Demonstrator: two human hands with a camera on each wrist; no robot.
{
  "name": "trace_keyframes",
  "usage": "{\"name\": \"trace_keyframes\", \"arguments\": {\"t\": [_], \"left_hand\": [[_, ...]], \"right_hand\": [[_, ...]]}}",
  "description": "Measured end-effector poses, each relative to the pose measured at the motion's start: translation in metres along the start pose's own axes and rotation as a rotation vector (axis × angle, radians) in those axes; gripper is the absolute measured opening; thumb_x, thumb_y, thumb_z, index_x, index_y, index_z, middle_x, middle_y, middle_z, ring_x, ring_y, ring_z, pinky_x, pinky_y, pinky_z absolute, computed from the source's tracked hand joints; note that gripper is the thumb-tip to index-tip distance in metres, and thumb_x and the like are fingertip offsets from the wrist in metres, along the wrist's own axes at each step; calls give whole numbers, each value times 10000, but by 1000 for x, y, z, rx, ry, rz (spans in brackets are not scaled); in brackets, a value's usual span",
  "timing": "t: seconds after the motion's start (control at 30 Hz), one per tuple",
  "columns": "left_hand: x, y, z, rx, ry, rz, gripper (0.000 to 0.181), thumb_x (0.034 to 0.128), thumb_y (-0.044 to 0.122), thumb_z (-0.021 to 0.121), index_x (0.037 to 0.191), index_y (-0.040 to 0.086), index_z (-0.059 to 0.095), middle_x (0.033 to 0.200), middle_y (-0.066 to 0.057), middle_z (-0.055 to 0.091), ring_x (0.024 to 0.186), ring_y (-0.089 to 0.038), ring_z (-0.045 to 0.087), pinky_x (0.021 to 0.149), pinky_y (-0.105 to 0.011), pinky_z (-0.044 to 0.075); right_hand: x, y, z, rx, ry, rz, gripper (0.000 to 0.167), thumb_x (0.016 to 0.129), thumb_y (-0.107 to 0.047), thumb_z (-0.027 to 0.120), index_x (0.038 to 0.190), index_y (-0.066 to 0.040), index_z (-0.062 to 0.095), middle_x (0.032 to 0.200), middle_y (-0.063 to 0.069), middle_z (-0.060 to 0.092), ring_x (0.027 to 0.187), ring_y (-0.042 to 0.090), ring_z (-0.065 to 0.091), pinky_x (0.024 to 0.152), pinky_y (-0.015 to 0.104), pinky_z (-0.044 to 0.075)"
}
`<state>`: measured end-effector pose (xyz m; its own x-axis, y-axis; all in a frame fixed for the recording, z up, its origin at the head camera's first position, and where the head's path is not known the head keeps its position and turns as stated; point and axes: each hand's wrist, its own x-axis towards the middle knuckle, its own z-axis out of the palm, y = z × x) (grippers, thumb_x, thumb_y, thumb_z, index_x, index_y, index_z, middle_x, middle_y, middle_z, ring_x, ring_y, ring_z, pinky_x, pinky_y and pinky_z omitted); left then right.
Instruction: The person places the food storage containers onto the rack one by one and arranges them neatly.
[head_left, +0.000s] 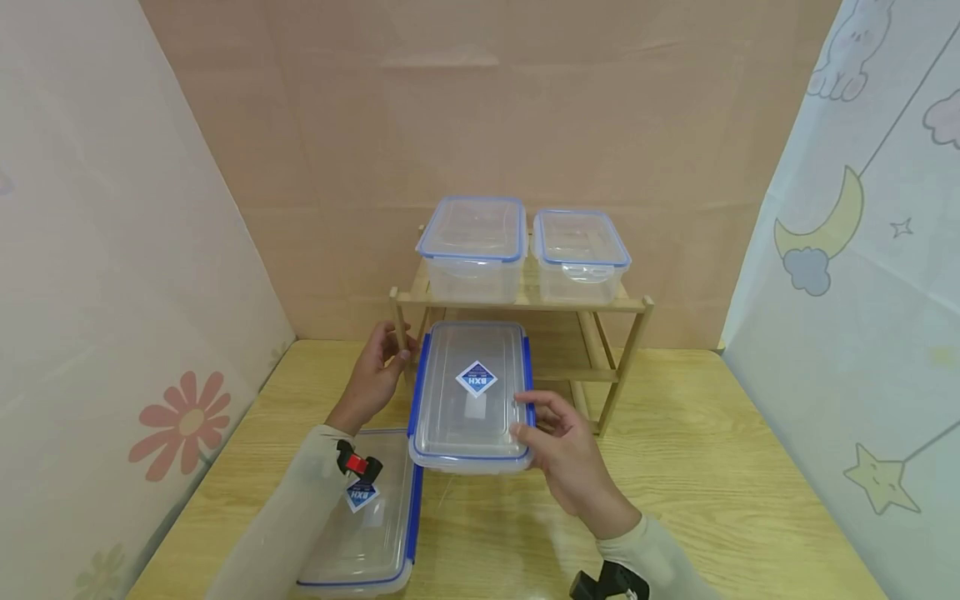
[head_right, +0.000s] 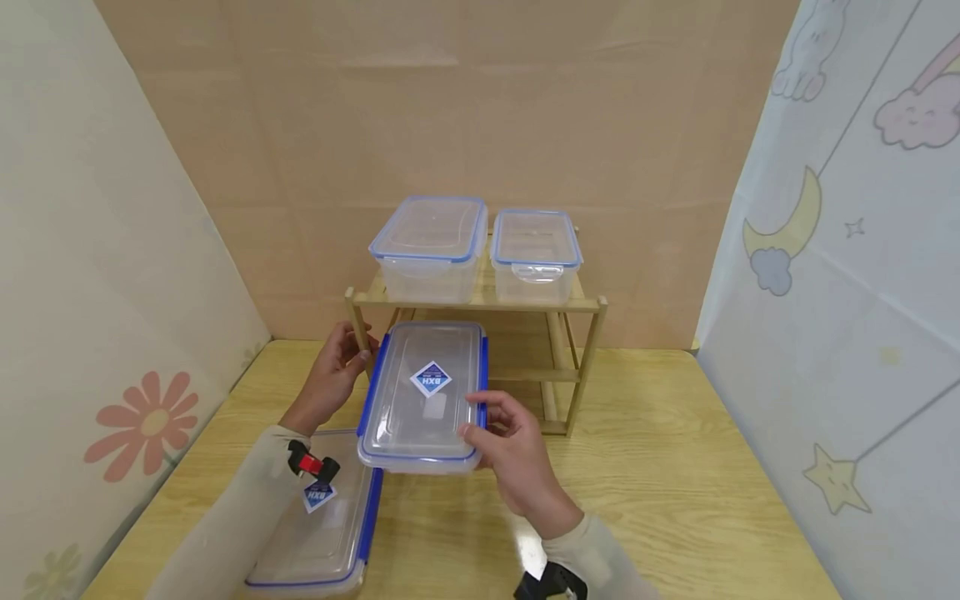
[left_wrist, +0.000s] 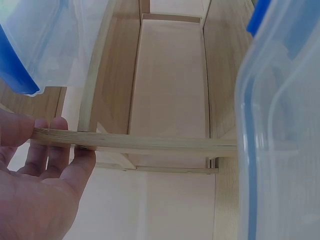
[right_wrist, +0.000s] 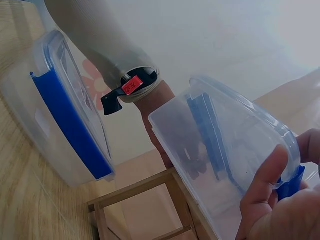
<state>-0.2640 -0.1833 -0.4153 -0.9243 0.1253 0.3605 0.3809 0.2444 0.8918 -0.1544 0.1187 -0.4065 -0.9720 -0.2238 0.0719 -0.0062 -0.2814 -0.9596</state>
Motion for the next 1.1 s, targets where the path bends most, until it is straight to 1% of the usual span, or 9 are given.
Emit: {"name": "trace_keyframes", "arguments": {"t": [0.17, 0.23, 0.4, 0.5, 0.63, 0.77, 0.93, 1.1], "left_hand": [[0, 1, 0, 5, -3, 1, 369, 1086, -28, 481, 1423, 121, 457, 1312, -297, 596, 1286, -372, 619, 1107, -609, 503], [0, 2, 0, 7, 1, 0, 364, 1086, -26, 484, 1418, 122, 459, 1308, -284, 603, 1285, -368, 620, 1105, -606, 504], [-1, 3, -1, 16, 2, 2, 361, 1088, -13, 498, 1425, 107, 454, 1293, -236, 623, 1275, -355, 624, 1100, -597, 512], [-1, 3, -1, 18, -2, 3, 363, 1088, -13, 499, 1428, 105, 449, 1293, -247, 618, 1260, -347, 626, 1098, -590, 516], [-1, 3, -1, 24, -3, 3, 362, 1091, -10, 494, 1430, 108, 443, 1297, -254, 612, 1260, -334, 625, 1100, -581, 516], [-2, 2, -1, 22, -6, 9, 369, 1089, -13, 494, 1434, 108, 441, 1296, -241, 618, 1258, -335, 626, 1094, -572, 520], [-2, 1, -1, 17, -10, 11, 372, 1086, -18, 496, 1431, 112, 443, 1294, -222, 627, 1254, -336, 630, 1092, -563, 522], [-2, 1, -1, 18, -7, 11, 372, 1085, -21, 495, 1430, 107, 445, 1281, -196, 629, 1261, -334, 629, 1086, -543, 530]], "right_hand": [[4, -4, 0, 15, -3, 11, 389, 951, 49, 684, 1316, -55, 598, 1164, 126, 574, 974, 231, 713, 749, 372, 659], [6, -5, 0, 20, -10, 18, 382, 958, 35, 688, 1315, -67, 601, 1174, 129, 571, 981, 239, 715, 749, 381, 660], [9, -8, 0, 17, -30, 37, 397, 967, 13, 692, 1339, -77, 589, 1182, 131, 552, 938, 231, 708, 668, 298, 635], [12, -10, 0, 2, -42, 40, 446, 970, 6, 696, 1389, -64, 562, 1184, 133, 537, 943, 224, 686, 653, 269, 620], [16, -13, -2, -27, -73, 28, 551, 961, 19, 704, 1470, -27, 501, 1181, 122, 543, 993, 211, 641, 699, 274, 625], [19, -16, -4, -36, -101, 10, 624, 943, 46, 710, 1513, 4, 458, 1159, 92, 570, 1000, 191, 621, 735, 266, 625], [23, -19, -7, -50, -124, 2, 712, 924, 61, 731, 1561, -8, 422, 1178, 89, 571, 1022, 183, 618, 787, 265, 626], [27, -22, -9, -71, -149, -7, 814, 892, 82, 751, 1607, -32, 379, 1268, 105, 573, 1077, 184, 626, 855, 275, 623]]}}
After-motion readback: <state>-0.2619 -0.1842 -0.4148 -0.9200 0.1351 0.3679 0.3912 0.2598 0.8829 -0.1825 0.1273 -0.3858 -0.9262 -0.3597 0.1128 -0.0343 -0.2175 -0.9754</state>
